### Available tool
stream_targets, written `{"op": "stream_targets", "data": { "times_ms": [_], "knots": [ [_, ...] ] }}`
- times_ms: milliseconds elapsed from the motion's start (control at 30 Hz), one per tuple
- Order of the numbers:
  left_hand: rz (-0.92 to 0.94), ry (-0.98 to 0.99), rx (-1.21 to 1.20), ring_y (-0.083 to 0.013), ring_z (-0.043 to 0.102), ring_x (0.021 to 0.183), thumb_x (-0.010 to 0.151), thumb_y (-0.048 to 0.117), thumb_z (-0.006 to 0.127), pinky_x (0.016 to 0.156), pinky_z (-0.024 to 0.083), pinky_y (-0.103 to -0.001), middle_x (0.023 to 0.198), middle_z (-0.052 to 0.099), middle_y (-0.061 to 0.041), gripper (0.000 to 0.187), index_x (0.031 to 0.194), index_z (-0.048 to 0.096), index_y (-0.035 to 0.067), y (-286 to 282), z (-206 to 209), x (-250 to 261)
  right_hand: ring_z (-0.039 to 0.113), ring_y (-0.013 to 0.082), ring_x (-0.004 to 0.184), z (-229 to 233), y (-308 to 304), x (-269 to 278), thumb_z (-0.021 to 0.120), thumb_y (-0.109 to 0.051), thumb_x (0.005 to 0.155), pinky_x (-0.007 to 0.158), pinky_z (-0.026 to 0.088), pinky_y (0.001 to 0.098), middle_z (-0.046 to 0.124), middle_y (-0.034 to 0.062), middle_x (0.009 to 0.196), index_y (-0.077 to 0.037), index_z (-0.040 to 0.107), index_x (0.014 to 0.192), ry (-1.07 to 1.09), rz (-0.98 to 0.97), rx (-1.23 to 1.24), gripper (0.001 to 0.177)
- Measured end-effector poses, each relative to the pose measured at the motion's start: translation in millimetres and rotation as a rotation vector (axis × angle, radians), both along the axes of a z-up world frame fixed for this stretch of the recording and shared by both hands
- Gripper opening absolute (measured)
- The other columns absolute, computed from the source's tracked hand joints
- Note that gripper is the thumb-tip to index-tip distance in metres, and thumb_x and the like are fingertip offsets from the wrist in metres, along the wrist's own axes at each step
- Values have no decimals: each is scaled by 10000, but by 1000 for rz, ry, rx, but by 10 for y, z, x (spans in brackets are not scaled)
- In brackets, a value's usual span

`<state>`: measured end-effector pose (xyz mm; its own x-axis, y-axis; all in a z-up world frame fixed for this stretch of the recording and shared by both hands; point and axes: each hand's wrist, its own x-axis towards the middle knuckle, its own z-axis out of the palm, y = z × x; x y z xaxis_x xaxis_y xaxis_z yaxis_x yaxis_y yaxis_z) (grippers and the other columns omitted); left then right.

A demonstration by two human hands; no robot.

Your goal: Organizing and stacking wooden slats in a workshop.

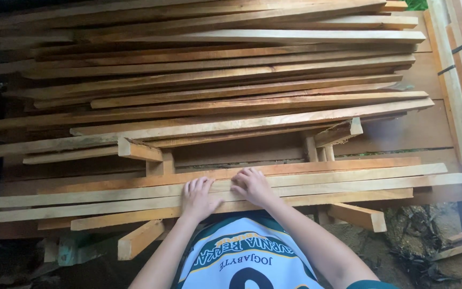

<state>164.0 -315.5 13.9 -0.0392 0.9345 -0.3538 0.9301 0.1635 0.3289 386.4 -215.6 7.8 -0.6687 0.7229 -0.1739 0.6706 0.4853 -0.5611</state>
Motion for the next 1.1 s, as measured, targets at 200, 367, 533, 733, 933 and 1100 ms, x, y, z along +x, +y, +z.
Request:
{"op": "stream_targets", "data": {
  "times_ms": [200,367,533,733,933,1100],
  "knots": [
    [-244,236,-124,-329,309,1440,601,708,878,1218,186,-609,1532,372,-135,1272,1550,310,81,-63,212,137,351,309,1484,286,32,-178,562,-598,965,1216,232,573,509,112,1499,-105,490,1478,-212,6,19,716],
    [-220,286,-161,-312,317,1431,573,592,922,1234,187,-617,1524,359,-105,1242,1533,309,98,-42,4,161,614,326,1246,330,376,-335,445,-845,855,1078,442,491,686,147,1253,-84,626,1252,-400,75,-184,877],
    [-203,292,-115,-300,330,1419,527,604,929,1232,191,-598,1495,374,-91,1246,1504,324,122,-72,-104,141,655,305,1253,468,674,-521,445,-1033,608,1034,527,441,730,104,1268,-164,737,1190,-575,133,-426,1086],
    [-197,266,-152,-309,344,1418,547,564,932,1228,212,-600,1498,397,-112,1193,1489,360,106,-25,65,159,643,228,1278,446,784,-606,353,-1033,643,1035,540,380,713,25,1315,-202,753,1206,-706,243,-453,1081],
    [-269,245,-225,-428,231,1457,605,789,875,1182,71,-690,1568,298,-247,1365,1534,266,-5,27,-199,68,742,346,891,397,683,-507,447,-1016,666,817,586,431,759,185,947,-20,764,983,-533,154,-295,1092],
    [-52,-79,-55,-173,511,1293,887,531,697,1092,399,-452,1269,584,104,403,1241,637,351,111,-184,-176,648,360,1256,764,835,-534,359,-896,806,1034,529,486,723,202,1240,-98,705,1259,-556,175,-519,980]
  ]
}}
